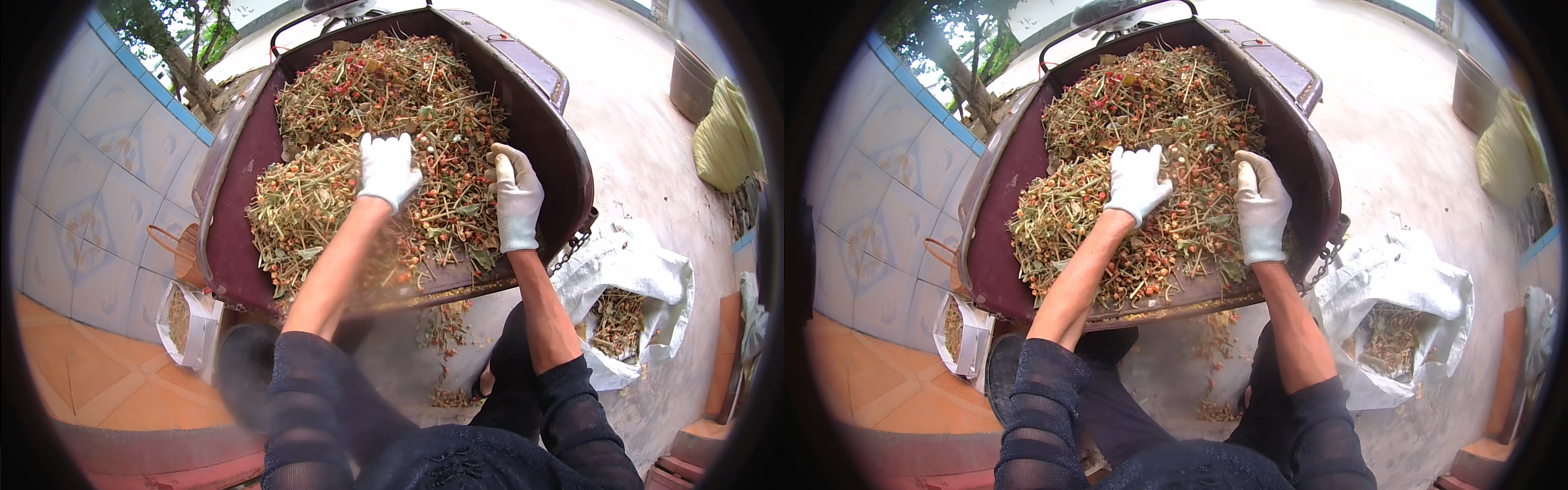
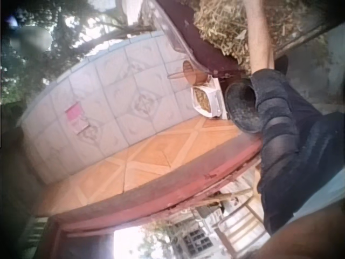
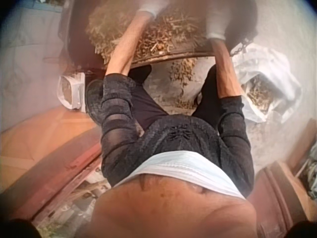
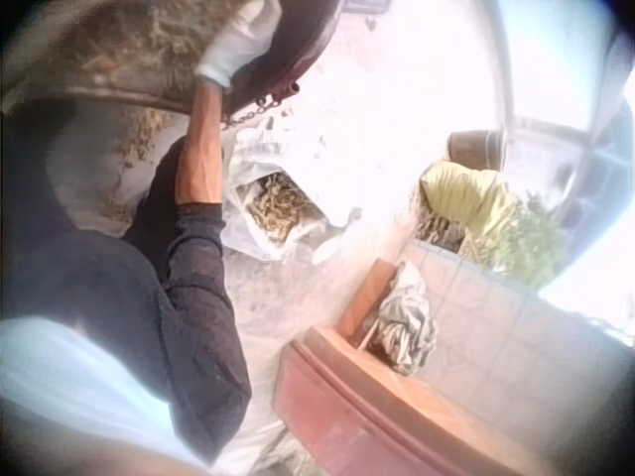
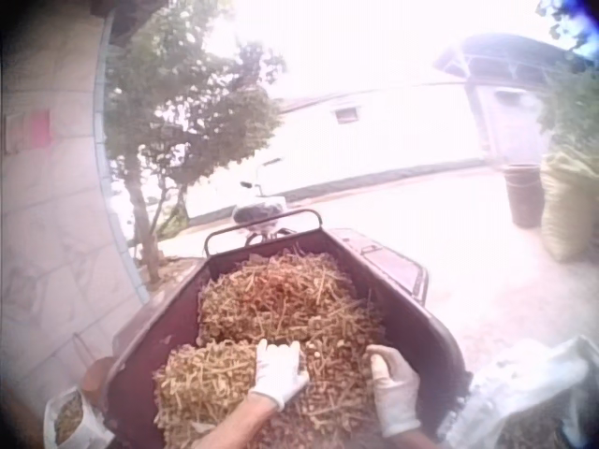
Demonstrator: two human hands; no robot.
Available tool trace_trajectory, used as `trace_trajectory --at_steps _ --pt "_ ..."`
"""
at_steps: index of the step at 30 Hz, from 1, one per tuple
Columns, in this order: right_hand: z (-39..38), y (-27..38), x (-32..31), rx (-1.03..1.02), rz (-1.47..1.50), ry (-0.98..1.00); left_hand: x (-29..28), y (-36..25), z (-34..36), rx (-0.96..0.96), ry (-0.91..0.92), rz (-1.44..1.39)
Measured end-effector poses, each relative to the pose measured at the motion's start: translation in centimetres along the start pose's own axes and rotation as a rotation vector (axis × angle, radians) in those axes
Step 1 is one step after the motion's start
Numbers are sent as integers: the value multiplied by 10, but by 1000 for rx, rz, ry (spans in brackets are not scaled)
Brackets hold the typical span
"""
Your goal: The person stands at a large maroon tub filled with dried plant material and uses gloved hands to pick up handfuls of the mixture. They separate the contents, dropping the processed material into a white sack on the floor while discarding unwanted stems back into the tub.
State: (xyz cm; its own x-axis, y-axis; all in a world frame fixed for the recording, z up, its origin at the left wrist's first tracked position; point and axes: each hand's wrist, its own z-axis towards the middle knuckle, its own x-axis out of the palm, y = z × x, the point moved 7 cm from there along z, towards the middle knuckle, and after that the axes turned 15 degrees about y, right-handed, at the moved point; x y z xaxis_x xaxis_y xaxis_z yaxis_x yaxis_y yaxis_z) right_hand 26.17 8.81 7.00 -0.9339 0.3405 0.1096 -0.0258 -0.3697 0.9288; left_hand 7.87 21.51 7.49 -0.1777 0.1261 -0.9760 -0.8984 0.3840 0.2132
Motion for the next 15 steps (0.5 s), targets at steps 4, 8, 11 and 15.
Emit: trace_trajectory --at_steps 4,8,11,15 --pt "1 -1 -3 3 -26 24 -17 34 -17 53 -44 120" --pt "2 -1 -1 7 -22 59 -44 88 -42 5 -177 103" --pt "1 -3 1 22 -73 81 -56 121 -56 -39 -229 100" --pt "-1 -1 6 27 -57 100 -63 161 -72 -133 -232 150"
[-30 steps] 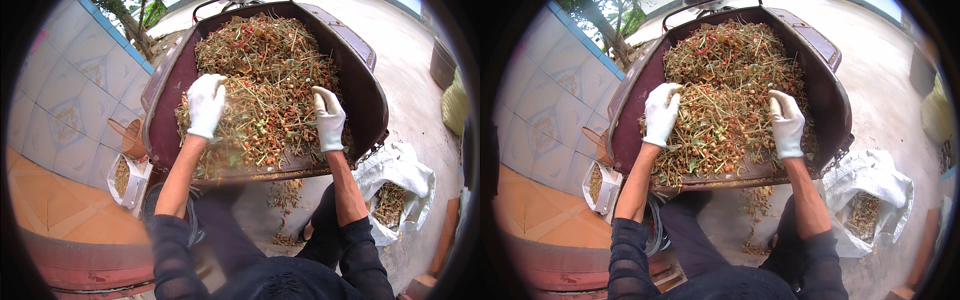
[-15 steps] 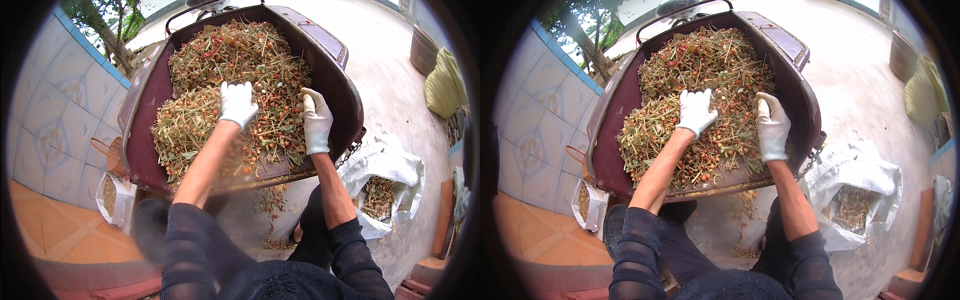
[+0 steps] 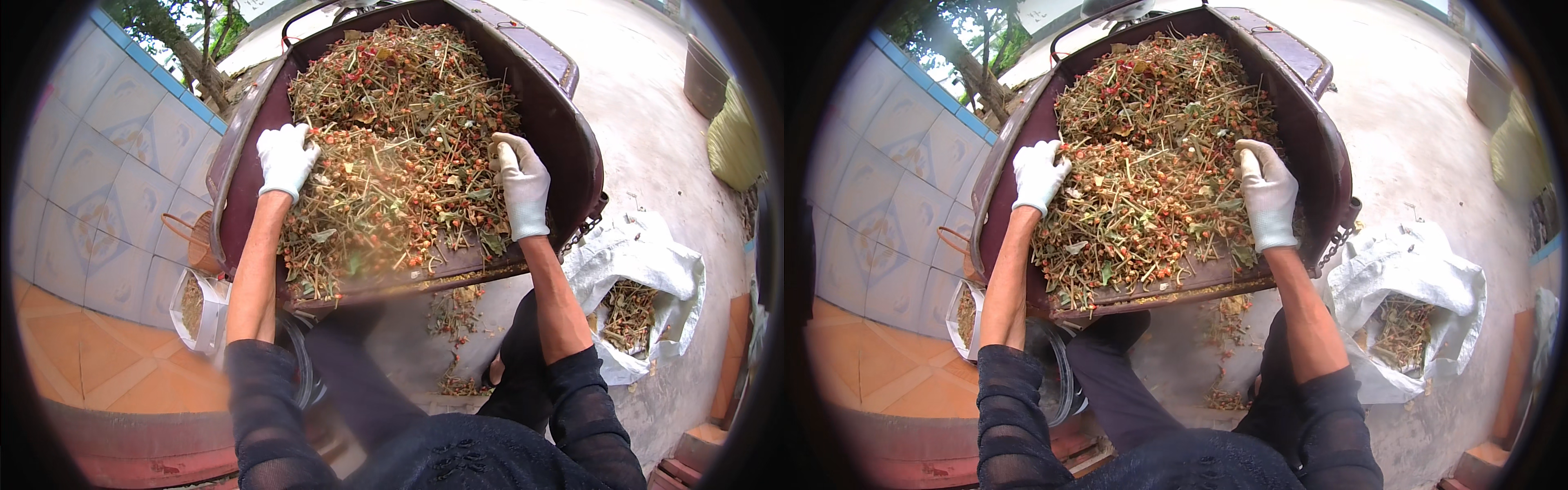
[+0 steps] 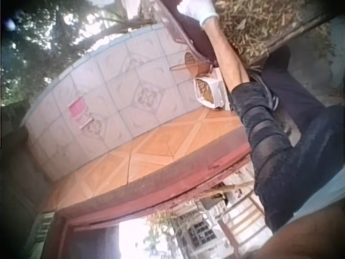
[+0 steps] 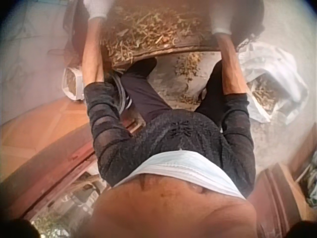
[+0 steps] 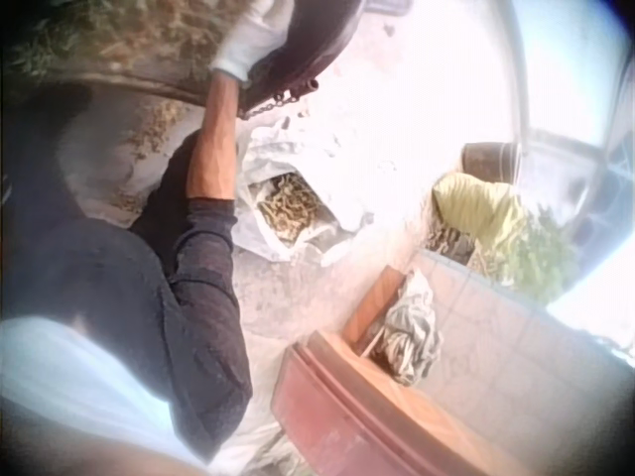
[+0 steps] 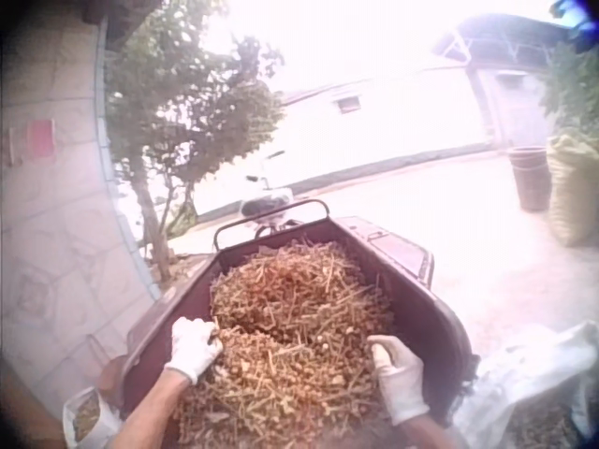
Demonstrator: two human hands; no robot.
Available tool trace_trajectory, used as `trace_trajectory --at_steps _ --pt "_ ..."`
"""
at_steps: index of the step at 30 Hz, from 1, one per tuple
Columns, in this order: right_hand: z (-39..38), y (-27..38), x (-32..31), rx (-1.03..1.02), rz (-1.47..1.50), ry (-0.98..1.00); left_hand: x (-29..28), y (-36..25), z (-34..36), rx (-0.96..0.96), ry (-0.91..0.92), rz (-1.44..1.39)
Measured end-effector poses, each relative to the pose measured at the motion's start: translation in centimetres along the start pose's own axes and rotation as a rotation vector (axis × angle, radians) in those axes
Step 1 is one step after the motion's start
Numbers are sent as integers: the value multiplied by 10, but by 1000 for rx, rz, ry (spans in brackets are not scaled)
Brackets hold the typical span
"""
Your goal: The person stands at a large maroon tub filled with dried plant material and uses gloved hands to pick up handfuls of the mixture. They separate the contents, dropping the processed material into a white sack on the floor while discarding unwanted stems back into the tub.
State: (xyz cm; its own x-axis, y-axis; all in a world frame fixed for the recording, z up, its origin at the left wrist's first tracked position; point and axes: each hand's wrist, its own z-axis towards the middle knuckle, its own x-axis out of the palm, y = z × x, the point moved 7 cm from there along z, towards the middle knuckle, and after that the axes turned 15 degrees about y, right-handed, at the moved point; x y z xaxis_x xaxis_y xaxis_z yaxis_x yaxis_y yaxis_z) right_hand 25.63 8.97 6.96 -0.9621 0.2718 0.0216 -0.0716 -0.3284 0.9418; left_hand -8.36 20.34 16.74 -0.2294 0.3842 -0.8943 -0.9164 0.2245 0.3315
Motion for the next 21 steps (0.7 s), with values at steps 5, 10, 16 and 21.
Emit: trace_trajectory --at_steps 5,10,16,21 --pt "-1 1 5 21 -17 26 3 38 -6 -204 74 35" --pt "0 -4 7 56 -46 53 -34 -38 -13 118 -274 -80" --pt "-2 -7 22 20 -56 106 17 -122 -16 458 70 -142" --pt "-4 -4 26 5 -92 141 33 -69 -21 410 71 -76"
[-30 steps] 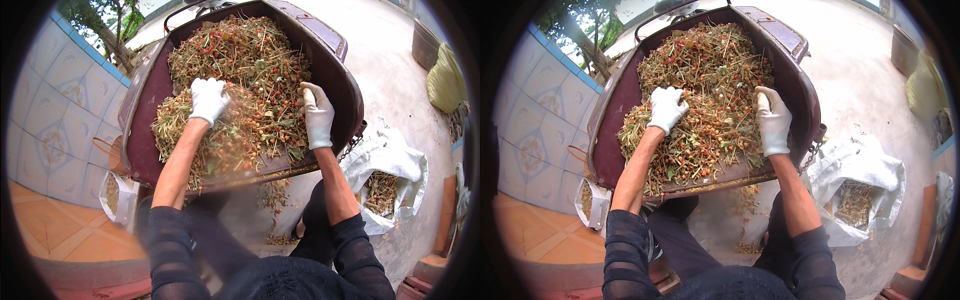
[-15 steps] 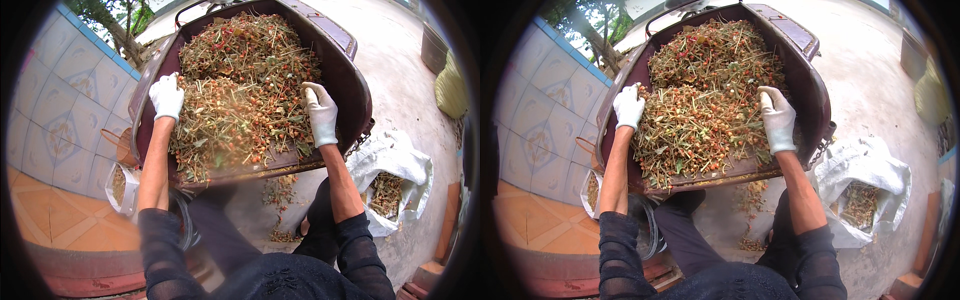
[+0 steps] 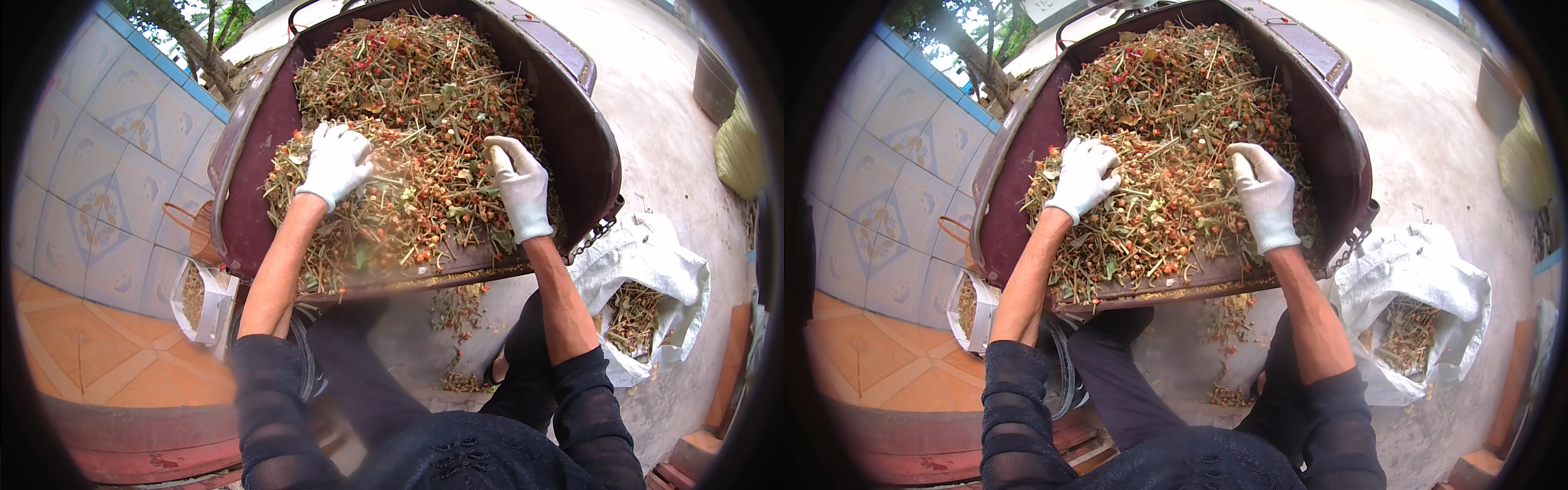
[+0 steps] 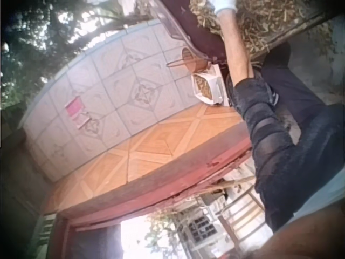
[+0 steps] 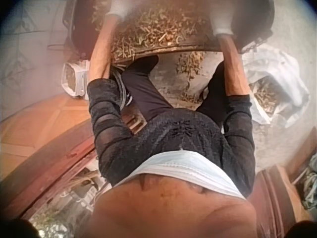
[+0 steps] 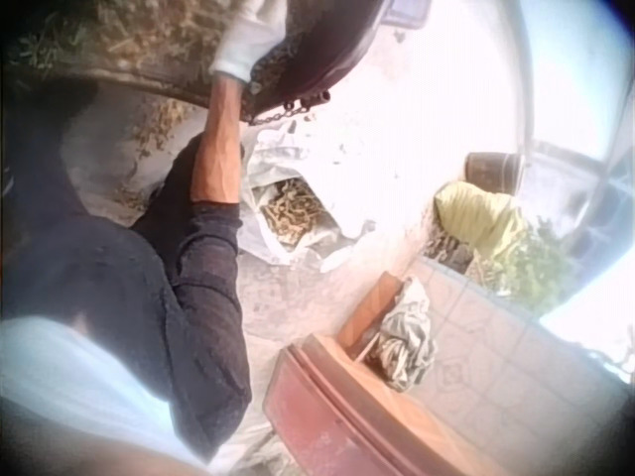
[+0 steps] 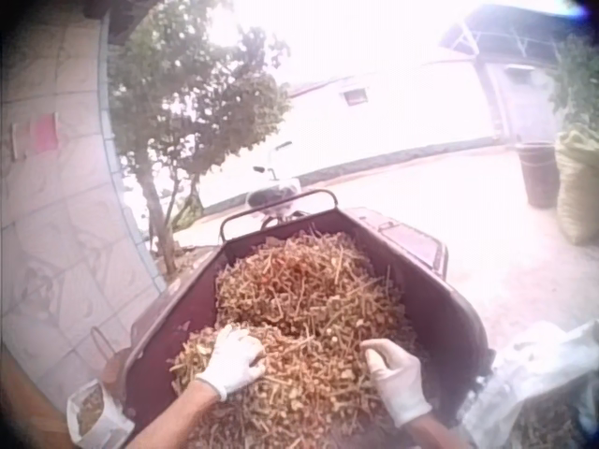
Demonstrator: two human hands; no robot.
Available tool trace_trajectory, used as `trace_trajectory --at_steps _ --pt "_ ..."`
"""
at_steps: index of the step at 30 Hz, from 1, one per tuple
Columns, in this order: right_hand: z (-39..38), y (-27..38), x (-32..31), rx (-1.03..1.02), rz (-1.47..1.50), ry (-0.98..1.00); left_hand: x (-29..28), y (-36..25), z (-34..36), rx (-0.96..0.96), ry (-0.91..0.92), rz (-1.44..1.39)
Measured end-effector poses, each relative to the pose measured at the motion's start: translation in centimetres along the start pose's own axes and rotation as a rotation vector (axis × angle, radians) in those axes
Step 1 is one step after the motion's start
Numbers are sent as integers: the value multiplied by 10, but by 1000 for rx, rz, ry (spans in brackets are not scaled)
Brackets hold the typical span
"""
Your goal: The person stands at a large maroon tub filled with dried plant material and uses gloved hands to pick up handfuls of the mixture. They separate the contents, dropping the processed material into a white sack on the floor while discarding unwanted stems back into the tub.
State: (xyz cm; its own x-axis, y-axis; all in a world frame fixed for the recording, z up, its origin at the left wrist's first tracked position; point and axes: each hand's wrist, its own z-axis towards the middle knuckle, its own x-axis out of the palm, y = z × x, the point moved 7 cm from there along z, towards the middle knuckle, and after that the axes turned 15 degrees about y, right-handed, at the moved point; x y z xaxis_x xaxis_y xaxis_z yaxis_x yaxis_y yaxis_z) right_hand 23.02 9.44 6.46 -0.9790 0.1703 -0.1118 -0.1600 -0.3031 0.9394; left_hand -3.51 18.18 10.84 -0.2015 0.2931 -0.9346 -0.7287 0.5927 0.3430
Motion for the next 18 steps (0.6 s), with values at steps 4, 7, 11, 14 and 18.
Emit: trace_trajectory --at_steps 4,7,11,14,18 --pt "2 -2 -4 11 -17 -7 -23 18 -5 -67 -14 -46" --pt "-2 6 1 15 -24 15 -34 37 -10 -134 -73 -17" --pt "-1 2 1 12 -40 33 -36 60 -12 -272 -148 110" --pt "-1 5 0 -12 -73 21 -42 51 -9 -256 -246 134" --pt "-1 5 5 -1 -12 72 -40 9 10 -55 -252 -62"
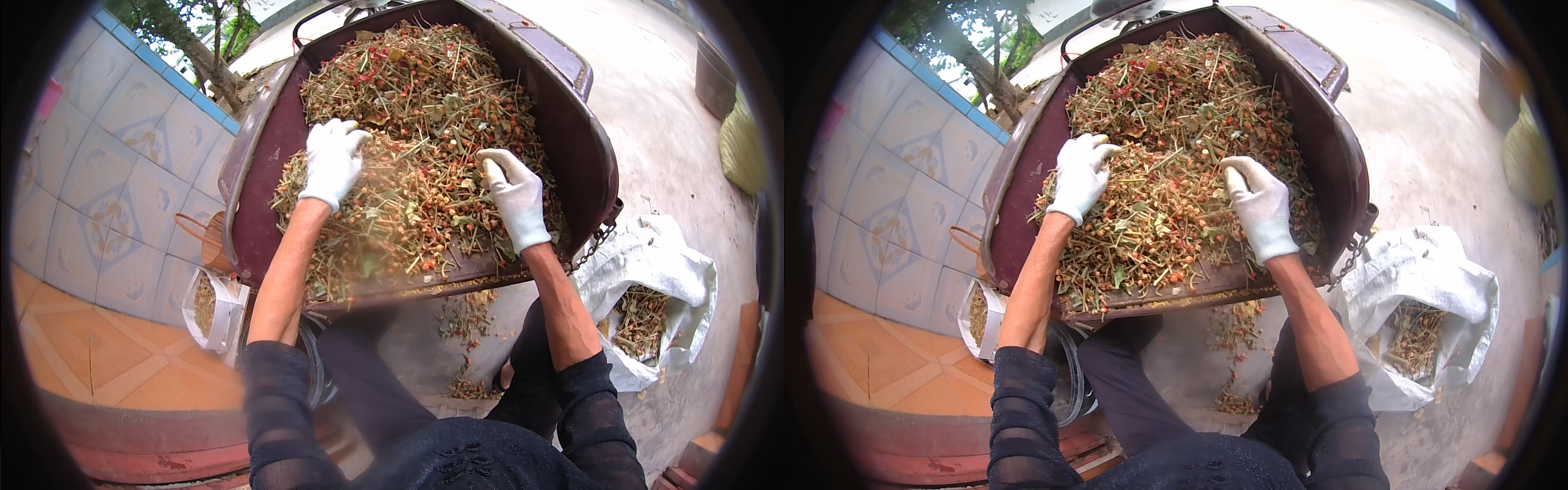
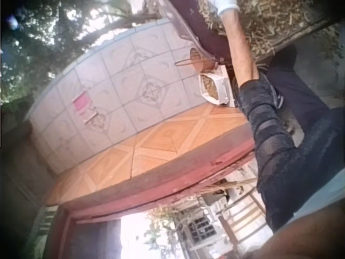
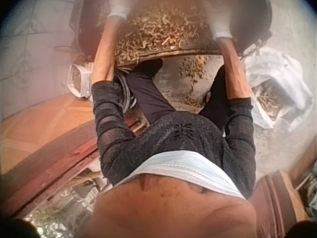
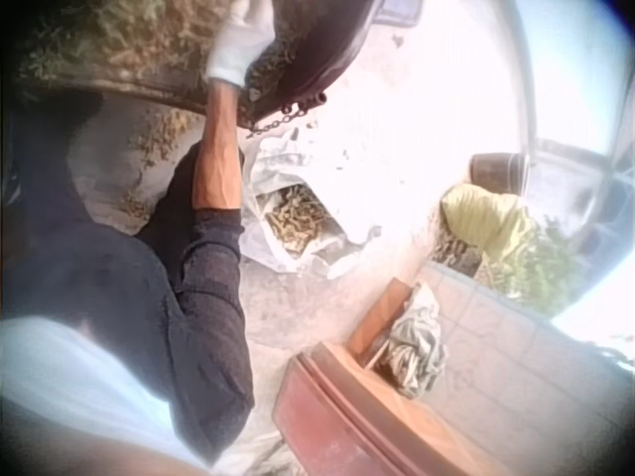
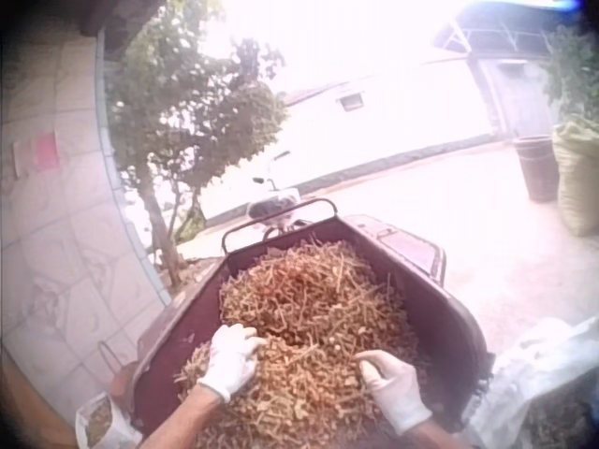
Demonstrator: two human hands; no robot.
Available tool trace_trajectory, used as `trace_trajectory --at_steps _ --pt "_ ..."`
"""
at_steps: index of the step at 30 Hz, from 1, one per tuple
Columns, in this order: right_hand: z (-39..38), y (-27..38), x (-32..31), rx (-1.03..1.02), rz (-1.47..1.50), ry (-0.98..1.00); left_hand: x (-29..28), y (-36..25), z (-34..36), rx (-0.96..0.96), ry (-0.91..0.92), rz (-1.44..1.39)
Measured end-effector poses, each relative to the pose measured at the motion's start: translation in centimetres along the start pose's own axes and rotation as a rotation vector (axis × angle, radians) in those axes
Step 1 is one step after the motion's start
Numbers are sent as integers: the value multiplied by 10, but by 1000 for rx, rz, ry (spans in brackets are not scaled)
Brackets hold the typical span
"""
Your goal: The person stands at a large maroon tub filled with dried plant material and uses gloved hands to pick up handfuls of the mixture. They separate the contents, dropping the processed material into a white sack on the floor while discarding unwanted stems back into the tub.
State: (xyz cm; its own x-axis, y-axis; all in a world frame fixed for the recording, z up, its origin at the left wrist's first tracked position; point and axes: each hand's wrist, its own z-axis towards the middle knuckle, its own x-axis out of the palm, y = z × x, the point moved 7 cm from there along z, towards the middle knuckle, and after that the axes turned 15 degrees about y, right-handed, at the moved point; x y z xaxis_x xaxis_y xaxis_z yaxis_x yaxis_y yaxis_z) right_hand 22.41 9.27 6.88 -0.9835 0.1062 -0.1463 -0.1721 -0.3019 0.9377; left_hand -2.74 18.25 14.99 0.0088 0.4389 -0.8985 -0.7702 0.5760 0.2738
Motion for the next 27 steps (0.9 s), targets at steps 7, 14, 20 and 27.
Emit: trace_trajectory --at_steps 7,14,20,27 --pt "0 -6 4 -11 -26 16 44 -47 22 -2 513 54" --pt "2 -5 6 -42 1 12 48 -31 15 -133 210 -173" --pt "1 -3 10 -109 -48 1 58 -31 15 -198 430 -423" --pt "2 -4 6 -113 -63 -6 58 -15 12 -563 335 -904"
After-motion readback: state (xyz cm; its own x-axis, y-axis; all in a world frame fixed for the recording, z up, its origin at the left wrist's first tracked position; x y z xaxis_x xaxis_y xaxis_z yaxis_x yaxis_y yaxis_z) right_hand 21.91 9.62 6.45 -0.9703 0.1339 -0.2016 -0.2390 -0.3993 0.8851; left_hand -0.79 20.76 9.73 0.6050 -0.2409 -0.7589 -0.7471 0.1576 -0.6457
